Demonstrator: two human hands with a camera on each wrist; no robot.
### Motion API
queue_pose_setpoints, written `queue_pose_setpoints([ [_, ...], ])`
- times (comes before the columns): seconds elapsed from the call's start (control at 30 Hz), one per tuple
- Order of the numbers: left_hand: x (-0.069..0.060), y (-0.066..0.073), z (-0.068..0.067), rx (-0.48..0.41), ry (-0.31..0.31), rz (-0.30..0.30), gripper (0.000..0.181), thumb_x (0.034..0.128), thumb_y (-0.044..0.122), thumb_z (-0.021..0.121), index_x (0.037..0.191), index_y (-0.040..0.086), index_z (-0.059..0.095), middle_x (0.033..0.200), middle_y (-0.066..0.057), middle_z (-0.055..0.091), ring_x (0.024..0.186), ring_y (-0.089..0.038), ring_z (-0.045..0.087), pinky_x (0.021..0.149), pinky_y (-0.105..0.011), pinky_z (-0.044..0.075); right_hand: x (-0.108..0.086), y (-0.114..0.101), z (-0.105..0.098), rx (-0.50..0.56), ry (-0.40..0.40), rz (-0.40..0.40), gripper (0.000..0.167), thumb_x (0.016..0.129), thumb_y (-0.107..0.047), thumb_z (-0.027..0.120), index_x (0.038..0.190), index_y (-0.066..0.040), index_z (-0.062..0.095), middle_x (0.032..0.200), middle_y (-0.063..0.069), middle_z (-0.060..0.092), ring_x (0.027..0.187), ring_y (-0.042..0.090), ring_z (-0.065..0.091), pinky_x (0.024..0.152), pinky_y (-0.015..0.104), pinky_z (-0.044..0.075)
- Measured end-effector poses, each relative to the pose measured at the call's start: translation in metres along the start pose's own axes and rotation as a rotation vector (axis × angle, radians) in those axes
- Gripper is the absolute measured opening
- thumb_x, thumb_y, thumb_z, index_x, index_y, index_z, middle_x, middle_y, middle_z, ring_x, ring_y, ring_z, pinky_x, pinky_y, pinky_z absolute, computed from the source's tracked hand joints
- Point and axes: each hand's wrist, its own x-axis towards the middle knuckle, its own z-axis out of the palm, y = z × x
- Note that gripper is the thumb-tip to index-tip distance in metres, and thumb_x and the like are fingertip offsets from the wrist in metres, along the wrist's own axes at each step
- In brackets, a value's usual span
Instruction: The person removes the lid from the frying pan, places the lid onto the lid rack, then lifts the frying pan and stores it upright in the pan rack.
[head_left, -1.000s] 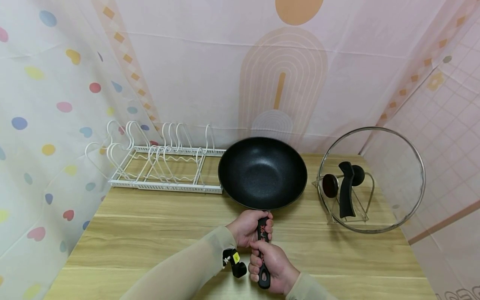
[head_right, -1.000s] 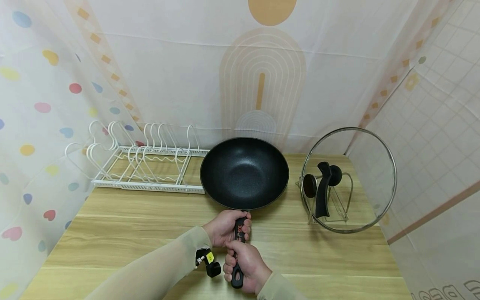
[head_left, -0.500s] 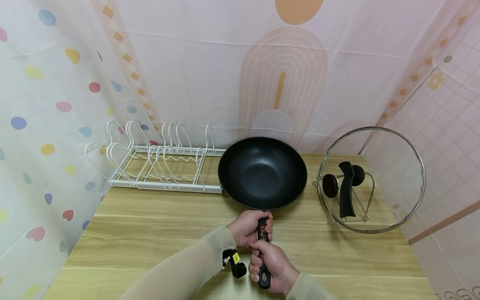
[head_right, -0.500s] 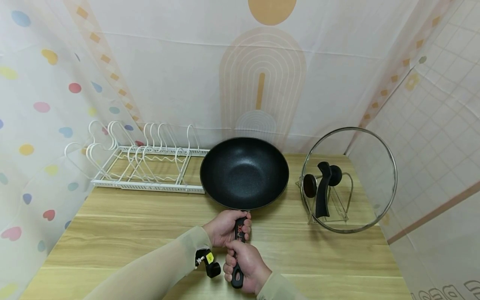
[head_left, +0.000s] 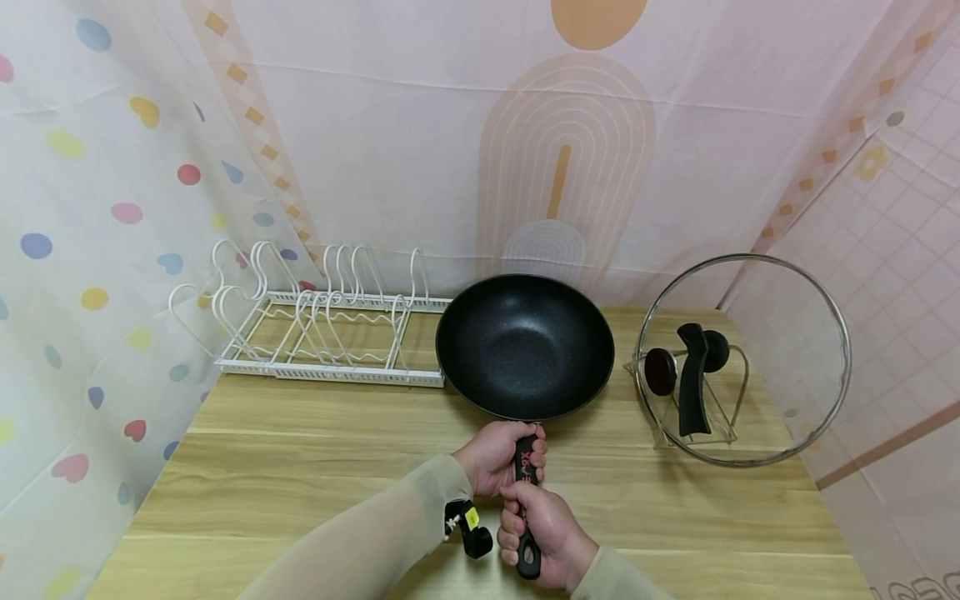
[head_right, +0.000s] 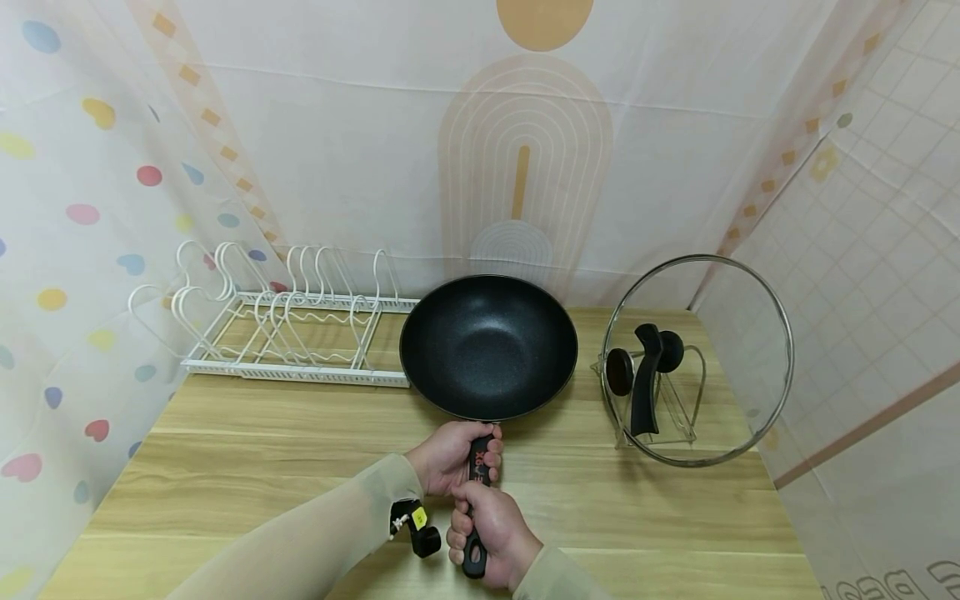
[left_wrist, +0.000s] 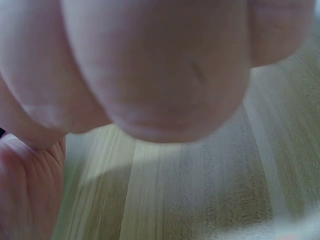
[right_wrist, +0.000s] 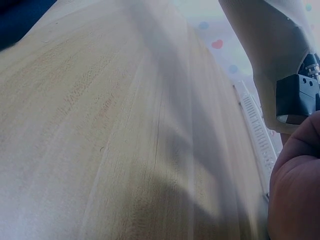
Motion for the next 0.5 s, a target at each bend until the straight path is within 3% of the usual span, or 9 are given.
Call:
queue_pose_setpoints([
  [0.5, -0.0024, -0.0005, 0.0015, -0.012, 0.011, 0.002, 0.022, 0.1108, 0.019, 0.034, 0.094, 0.016, 0.049, 0.074, 0.009, 0.049, 0.062, -0.005, 0.044, 0.065, -0.022, 0.047, -0.0006, 0.0006, 0.0011, -0.003, 0.018, -0.004, 0.029, 0.100, -0.023, 0.048, 0.072, -0.023, 0.042, 0.054, -0.013, 0.037, 0.049, 0.004, 0.040, 0.046, 0.016, 0.040],
])
